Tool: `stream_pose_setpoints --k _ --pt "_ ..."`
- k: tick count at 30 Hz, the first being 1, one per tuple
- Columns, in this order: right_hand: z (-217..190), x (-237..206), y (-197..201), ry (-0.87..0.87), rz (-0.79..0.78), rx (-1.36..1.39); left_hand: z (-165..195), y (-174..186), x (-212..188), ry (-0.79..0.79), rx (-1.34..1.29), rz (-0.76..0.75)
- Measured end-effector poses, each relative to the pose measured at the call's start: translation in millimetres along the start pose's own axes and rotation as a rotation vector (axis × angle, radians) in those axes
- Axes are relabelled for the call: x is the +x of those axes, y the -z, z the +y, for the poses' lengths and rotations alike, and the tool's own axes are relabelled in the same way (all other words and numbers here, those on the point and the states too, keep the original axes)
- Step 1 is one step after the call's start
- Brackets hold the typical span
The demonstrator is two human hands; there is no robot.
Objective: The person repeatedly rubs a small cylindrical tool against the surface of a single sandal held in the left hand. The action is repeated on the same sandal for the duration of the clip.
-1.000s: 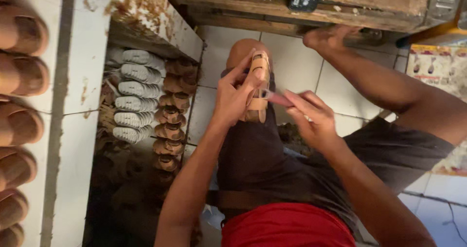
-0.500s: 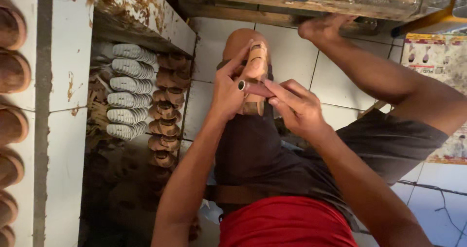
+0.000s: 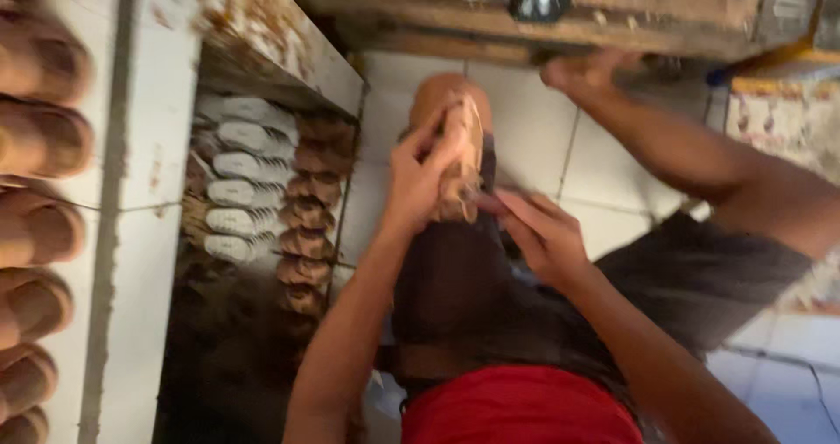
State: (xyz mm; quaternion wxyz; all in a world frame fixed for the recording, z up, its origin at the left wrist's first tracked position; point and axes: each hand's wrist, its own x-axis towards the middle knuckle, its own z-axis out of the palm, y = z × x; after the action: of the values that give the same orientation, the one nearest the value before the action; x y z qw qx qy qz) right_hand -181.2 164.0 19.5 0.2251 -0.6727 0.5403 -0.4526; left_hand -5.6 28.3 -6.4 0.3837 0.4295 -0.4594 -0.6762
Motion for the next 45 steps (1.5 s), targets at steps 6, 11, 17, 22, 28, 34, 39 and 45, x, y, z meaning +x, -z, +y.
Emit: stream_pose_setpoints --k 6,11,17,22,28,34,39,45 --pt "6.0 20.2 -1.3 -0.057 0.101 0.018 6.2 -3.4 -7.6 0.097 -0.189 -0.052" --pt "5.2 31.4 -4.3 -0.035 0.099 -0.056 11.4 -8.2 -6.4 0.014 -0.144 0.007" --pt "-0.5 31.5 3.6 0.017 0.082 0.047 7.2 -2.5 -9.0 0.144 -0.24 -0.02" --pt "-4.2 32.4 -3.0 -0.057 0.109 -0.111 -0.4 -7.7 -6.4 0.021 -0.138 -0.051" --pt "-5.5 31.1 -6.1 -0.107 0.11 0.031 1.4 -1.9 -5.0 0.049 -0.131 -0.013" --pt "-3.8 33.0 -15.0 -0.055 0.129 0.013 -8.6 2.5 -4.3 0.126 -0.271 0.022" --pt "-0.1 28.6 -20.2 -0.226 0.048 0.082 -6.4 11.6 -3.8 0.157 -0.376 0.038" --pt "13.4 29.7 -35.8 -0.108 0.12 0.076 -13.8 13.2 -4.6 0.118 -0.296 -0.013"
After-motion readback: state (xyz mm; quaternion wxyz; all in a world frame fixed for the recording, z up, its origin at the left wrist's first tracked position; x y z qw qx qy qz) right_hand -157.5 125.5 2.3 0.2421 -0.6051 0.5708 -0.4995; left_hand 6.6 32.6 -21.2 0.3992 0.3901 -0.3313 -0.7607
